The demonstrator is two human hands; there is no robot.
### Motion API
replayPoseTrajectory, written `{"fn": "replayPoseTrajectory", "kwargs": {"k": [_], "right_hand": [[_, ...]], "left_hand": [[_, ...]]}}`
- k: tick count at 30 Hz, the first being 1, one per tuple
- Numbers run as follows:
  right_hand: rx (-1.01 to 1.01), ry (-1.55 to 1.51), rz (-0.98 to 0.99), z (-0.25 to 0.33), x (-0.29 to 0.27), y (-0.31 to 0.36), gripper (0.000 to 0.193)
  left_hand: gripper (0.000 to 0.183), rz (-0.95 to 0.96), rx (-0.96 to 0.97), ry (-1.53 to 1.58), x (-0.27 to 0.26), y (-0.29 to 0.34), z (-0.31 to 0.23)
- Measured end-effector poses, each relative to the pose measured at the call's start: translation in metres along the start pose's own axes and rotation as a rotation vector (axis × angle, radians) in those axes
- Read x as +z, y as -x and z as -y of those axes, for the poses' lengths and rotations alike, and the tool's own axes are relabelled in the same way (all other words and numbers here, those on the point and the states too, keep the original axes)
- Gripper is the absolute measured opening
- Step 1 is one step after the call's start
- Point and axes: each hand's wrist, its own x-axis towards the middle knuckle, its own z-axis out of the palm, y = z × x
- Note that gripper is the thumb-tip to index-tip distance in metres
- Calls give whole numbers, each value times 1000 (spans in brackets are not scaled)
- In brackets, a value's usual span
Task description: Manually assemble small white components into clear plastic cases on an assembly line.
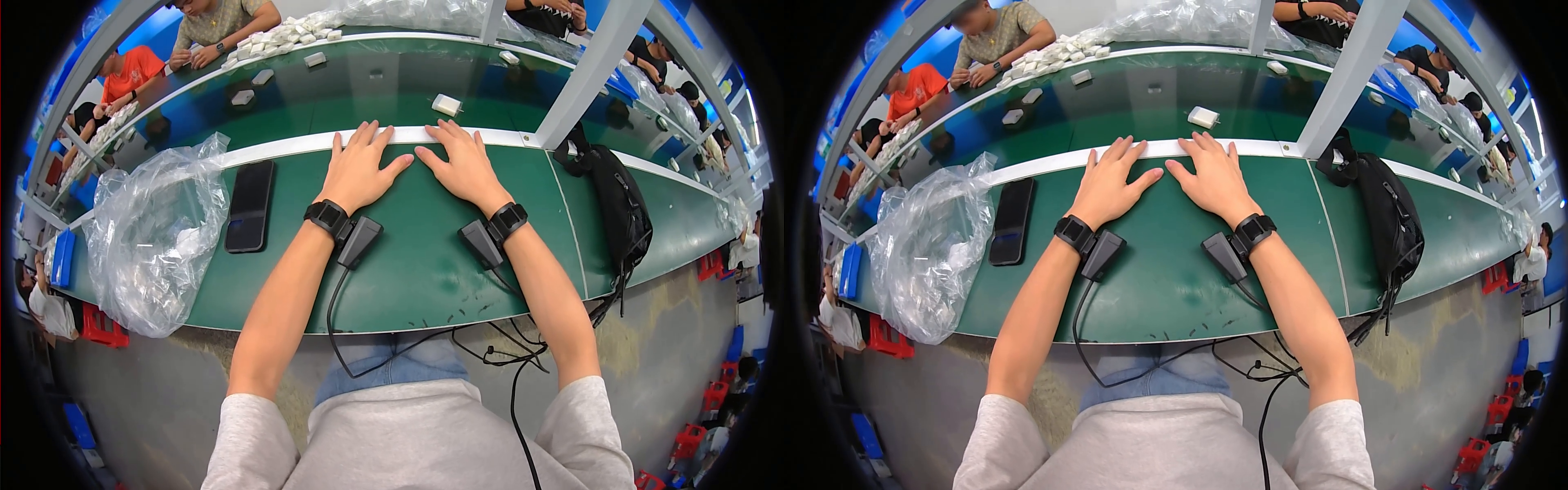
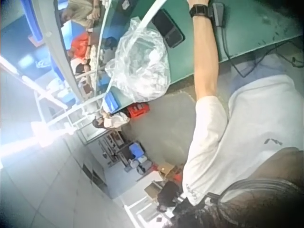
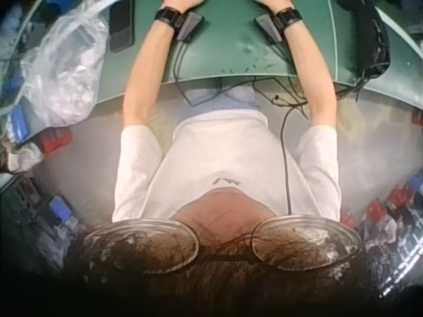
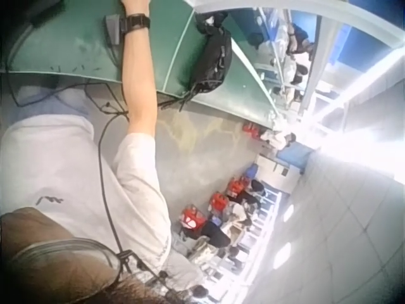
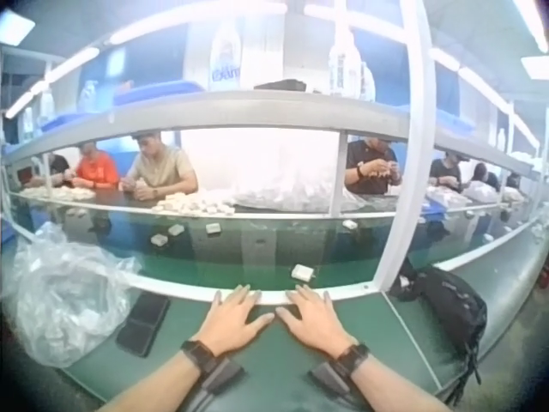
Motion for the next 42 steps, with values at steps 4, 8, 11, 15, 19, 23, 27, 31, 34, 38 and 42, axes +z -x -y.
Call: {"fn": "replayPoseTrajectory", "kwargs": {"k": [4,8,11,15,19,23,27,31,34,38,42], "right_hand": [[3,13,2,2,2,0,59],[1,-2,-2,0,2,1,58],[19,-4,8,1,1,2,58],[30,-10,30,0,-2,-2,58],[19,-90,-41,-9,-3,-11,62],[-8,-118,-61,0,10,-16,65],[0,-134,-66,-9,-1,-6,53],[-24,-169,-74,-12,1,-5,48],[-59,-122,-147,-12,4,-5,47],[-4,-295,-63,-14,-1,-7,44],[29,-227,-54,-9,-4,-5,43]], "left_hand": [[71,-2,6,5,1,1,3],[71,12,2,9,1,1,1],[71,21,-1,1,0,1,0],[72,26,-5,0,1,1,-1],[72,19,0,22,3,-1,-3],[73,-7,19,-10,-3,5,12],[73,-7,40,33,2,2,1],[67,-54,65,189,3,3,3],[66,-52,49,203,0,5,1],[62,-49,51,189,1,6,0],[60,-22,39,189,-2,7,-1]]}}
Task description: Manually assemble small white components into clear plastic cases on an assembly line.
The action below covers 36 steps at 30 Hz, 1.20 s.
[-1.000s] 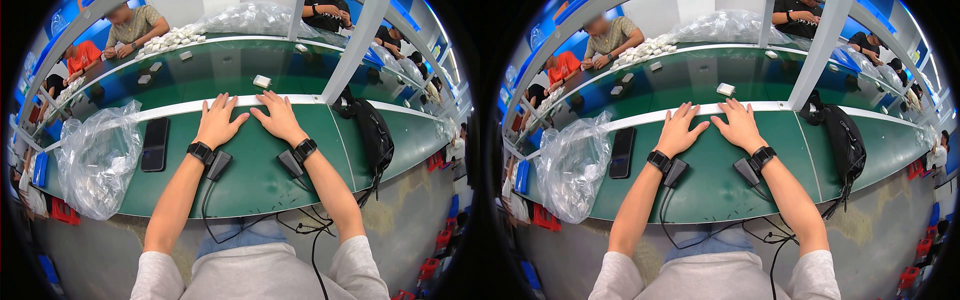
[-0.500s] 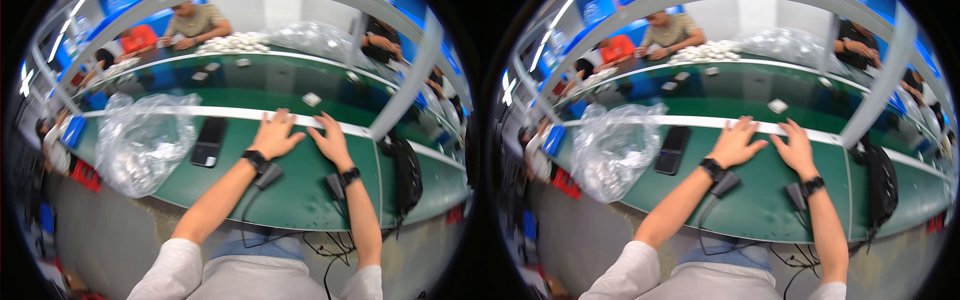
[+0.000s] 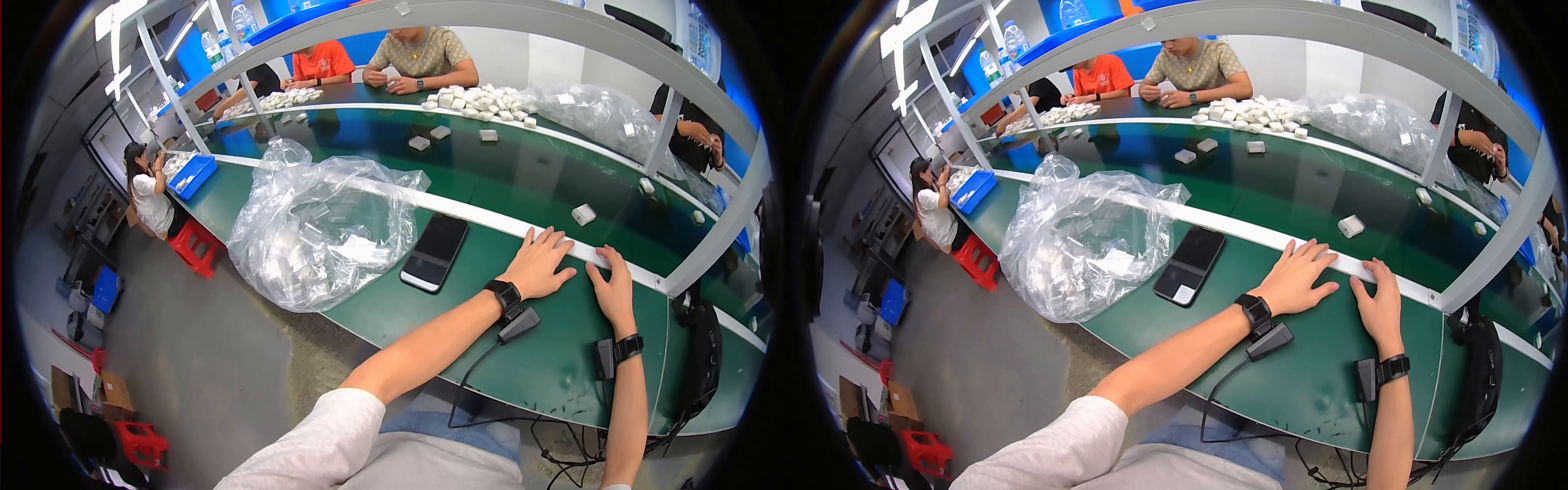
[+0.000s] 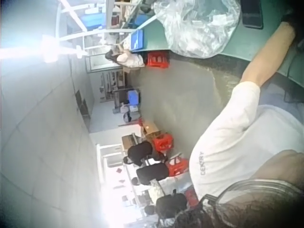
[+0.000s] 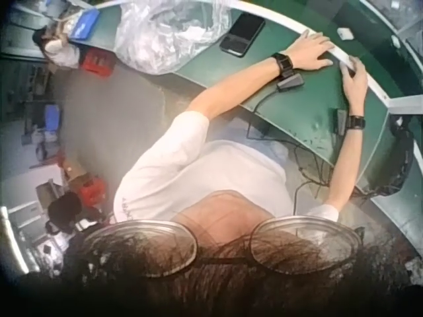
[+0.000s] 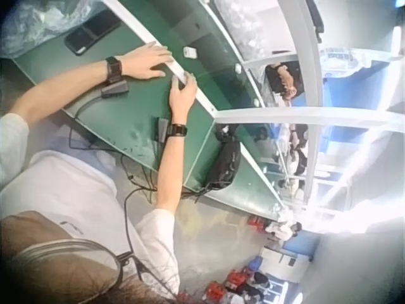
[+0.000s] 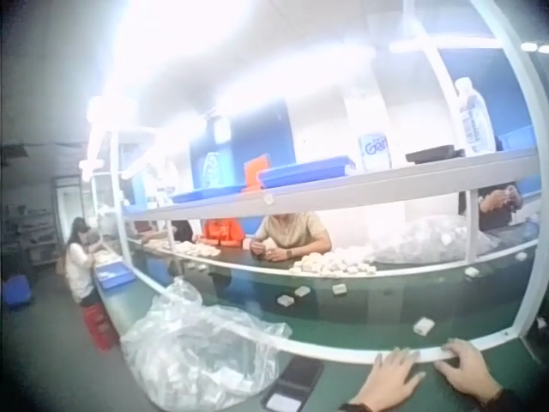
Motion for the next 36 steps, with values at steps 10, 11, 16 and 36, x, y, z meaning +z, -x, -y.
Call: {"fn": "replayPoseTrajectory", "kwargs": {"k": [10,11,16,36], "right_hand": [[16,-26,-54,3,-2,2,35],[14,-24,-64,2,-3,3,35],[37,-31,-35,7,-9,5,34],[23,-44,-33,6,-8,4,34]], "left_hand": [[60,18,17,-25,0,0,5],[60,17,16,-30,1,0,5],[60,45,28,-32,3,0,3],[59,41,12,-29,0,-1,1]]}}
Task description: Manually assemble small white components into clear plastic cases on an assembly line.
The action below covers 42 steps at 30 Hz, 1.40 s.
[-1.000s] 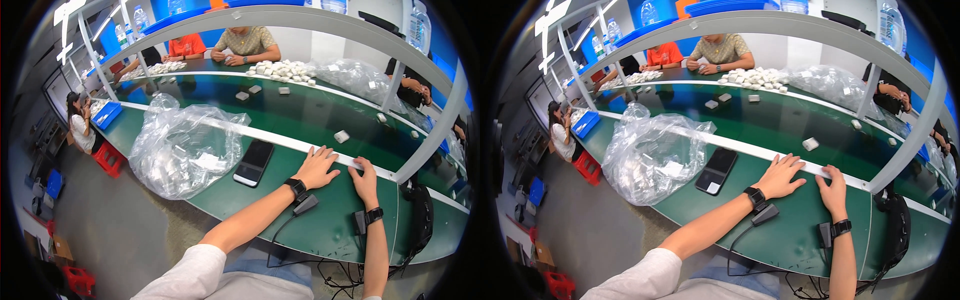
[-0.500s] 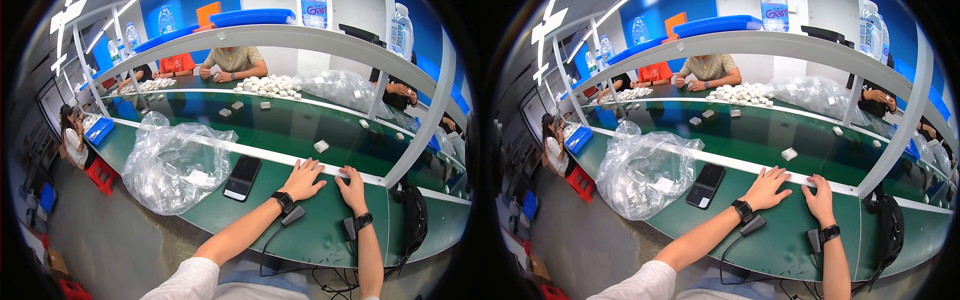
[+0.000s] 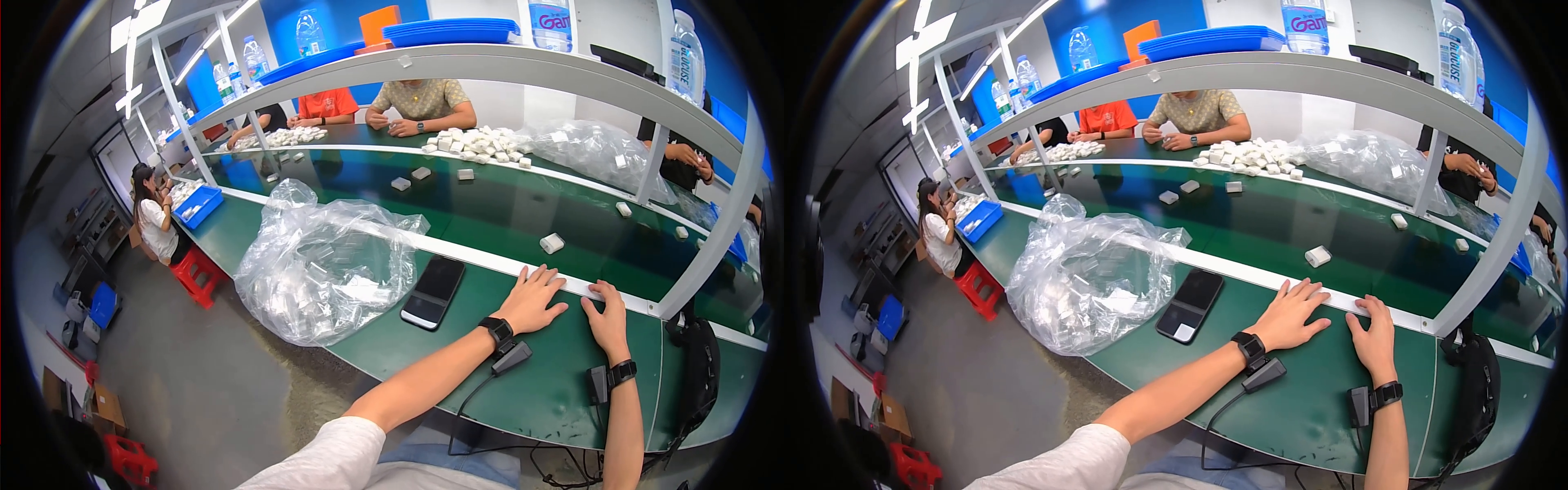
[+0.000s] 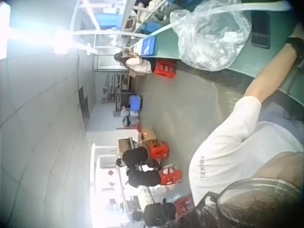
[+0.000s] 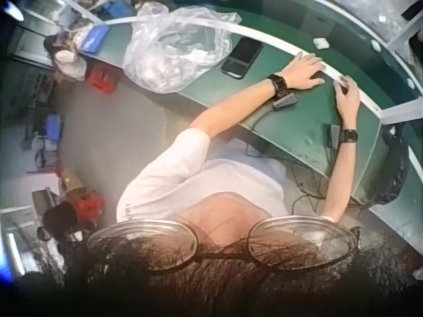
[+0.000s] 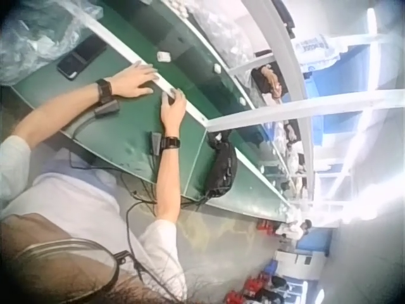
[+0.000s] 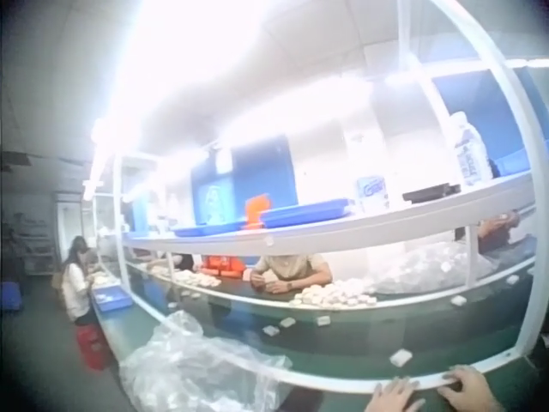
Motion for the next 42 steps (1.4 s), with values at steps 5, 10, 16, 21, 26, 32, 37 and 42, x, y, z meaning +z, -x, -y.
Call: {"fn": "replayPoseTrajectory", "kwargs": {"k": [5,10,16,21,26,32,37,42], "right_hand": [[10,-15,13,-2,0,0,34],[-9,14,9,-3,0,2,35],[-23,5,7,-9,4,1,35],[-22,-8,14,-17,5,-1,35],[-69,-14,2,-13,3,-5,36],[-42,1,-15,-9,3,-3,36],[-84,24,-51,-23,4,4,41],[-127,13,-100,-4,8,-4,33]], "left_hand": [[59,-10,5,-5,0,0,1],[59,-11,4,-5,0,2,1],[59,-7,2,10,1,5,2],[60,-44,17,24,5,2,5],[57,-108,14,191,-7,-3,0],[22,-397,198,494,-49,-11,-35],[16,-649,481,339,-113,-8,-90],[82,-954,762,331,-217,32,-139]]}}
